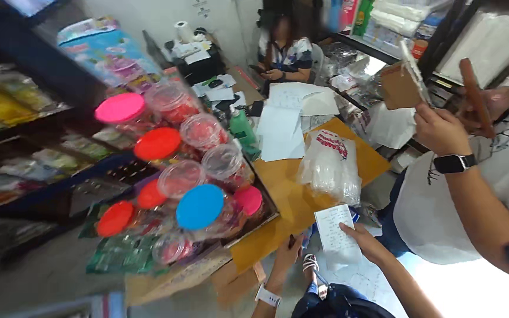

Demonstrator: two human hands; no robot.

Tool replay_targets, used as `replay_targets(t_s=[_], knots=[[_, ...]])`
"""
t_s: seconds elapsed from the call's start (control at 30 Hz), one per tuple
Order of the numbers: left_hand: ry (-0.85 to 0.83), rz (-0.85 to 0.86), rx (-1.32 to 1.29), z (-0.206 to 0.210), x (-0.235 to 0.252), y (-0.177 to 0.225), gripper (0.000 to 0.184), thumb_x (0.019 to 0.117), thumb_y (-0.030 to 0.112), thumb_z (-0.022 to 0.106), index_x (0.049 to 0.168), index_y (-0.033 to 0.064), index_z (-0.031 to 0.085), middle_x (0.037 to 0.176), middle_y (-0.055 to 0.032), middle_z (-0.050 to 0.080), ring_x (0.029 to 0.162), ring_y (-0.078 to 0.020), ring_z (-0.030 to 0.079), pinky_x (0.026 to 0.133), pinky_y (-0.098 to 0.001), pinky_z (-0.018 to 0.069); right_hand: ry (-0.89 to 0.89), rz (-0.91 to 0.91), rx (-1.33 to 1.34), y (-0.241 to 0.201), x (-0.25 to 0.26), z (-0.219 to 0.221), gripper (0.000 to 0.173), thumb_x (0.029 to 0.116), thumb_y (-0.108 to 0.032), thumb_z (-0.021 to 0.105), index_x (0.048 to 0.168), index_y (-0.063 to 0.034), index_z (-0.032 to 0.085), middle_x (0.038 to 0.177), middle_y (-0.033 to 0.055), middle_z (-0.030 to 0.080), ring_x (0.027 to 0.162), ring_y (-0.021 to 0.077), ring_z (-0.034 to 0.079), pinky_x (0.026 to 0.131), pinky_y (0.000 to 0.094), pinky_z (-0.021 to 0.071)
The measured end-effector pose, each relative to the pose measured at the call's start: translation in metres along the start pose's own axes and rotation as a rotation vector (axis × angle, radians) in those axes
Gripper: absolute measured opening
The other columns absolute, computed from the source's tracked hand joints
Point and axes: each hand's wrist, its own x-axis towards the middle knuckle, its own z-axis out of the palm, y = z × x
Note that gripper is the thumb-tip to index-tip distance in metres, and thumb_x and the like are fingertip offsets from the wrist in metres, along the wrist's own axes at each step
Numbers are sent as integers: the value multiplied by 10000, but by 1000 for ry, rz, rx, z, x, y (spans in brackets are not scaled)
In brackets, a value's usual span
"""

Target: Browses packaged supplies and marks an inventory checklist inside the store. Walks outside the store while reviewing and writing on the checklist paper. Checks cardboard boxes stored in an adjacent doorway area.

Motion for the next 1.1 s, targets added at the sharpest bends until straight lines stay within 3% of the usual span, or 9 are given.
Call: replay_targets(t_s=[0.07,0.2,0.33,0.5,0.6,0.77,0.93,1.1], knots=[[11,-21,-114,-2,-44,-8,272,1079,168,480,1129,-4,686,670,80,581,516,37,460,498,-137,395,-142,-14,-94,1,-12,15,317,1100,-221,452,1260,24,574,979,72,721,856,102,710,827,305,599],[110,67,-218,5,-120,-26,275,1052,223,494,1098,27,679,734,111,620,526,85,430,505,-108,374,-418,-121,-265,2,-38,47,328,1097,-206,437,1285,24,576,1063,54,714,957,75,694,910,297,579],[319,91,-157,21,-182,-42,223,974,175,638,1061,-27,671,826,40,643,719,31,576,720,-182,506,-646,-163,-405,15,-64,76,347,1096,-197,420,1317,32,558,1117,58,703,1008,56,681,951,286,562],[543,43,-157,22,-250,-73,244,952,212,673,983,-30,674,741,24,605,667,0,552,679,-219,493,-852,-148,-547,40,-109,128,368,1091,-158,407,1365,60,520,1178,96,676,1047,40,652,986,262,529],[636,93,-230,6,-283,-102,240,940,193,688,1020,-33,692,779,21,663,700,6,607,716,-218,533,-973,-166,-607,59,-128,165,381,1093,-156,403,1388,62,505,1216,112,663,1081,35,639,1008,249,508],[791,139,-286,-53,-337,-134,194,924,194,710,949,3,685,720,70,628,646,43,573,663,-175,511,-1194,-225,-654,86,-147,250,406,1075,-156,445,1413,65,487,1311,153,624,1183,73,602,1067,277,468],[959,191,-297,-145,-412,-169,125,899,96,707,813,29,646,658,113,576,607,84,532,627,-130,478,-1319,-233,-676,120,-169,382,437,1039,-143,530,1410,84,491,1321,199,617,1202,130,602,1074,315,460],[1042,144,-297,-242,-488,-193,48,902,59,681,888,15,666,701,128,633,613,106,549,608,-111,484,-1425,-277,-787,147,-207,505,375,1067,-99,474,1377,107,512,1312,276,601,1215,273,597,1072,421,446]])
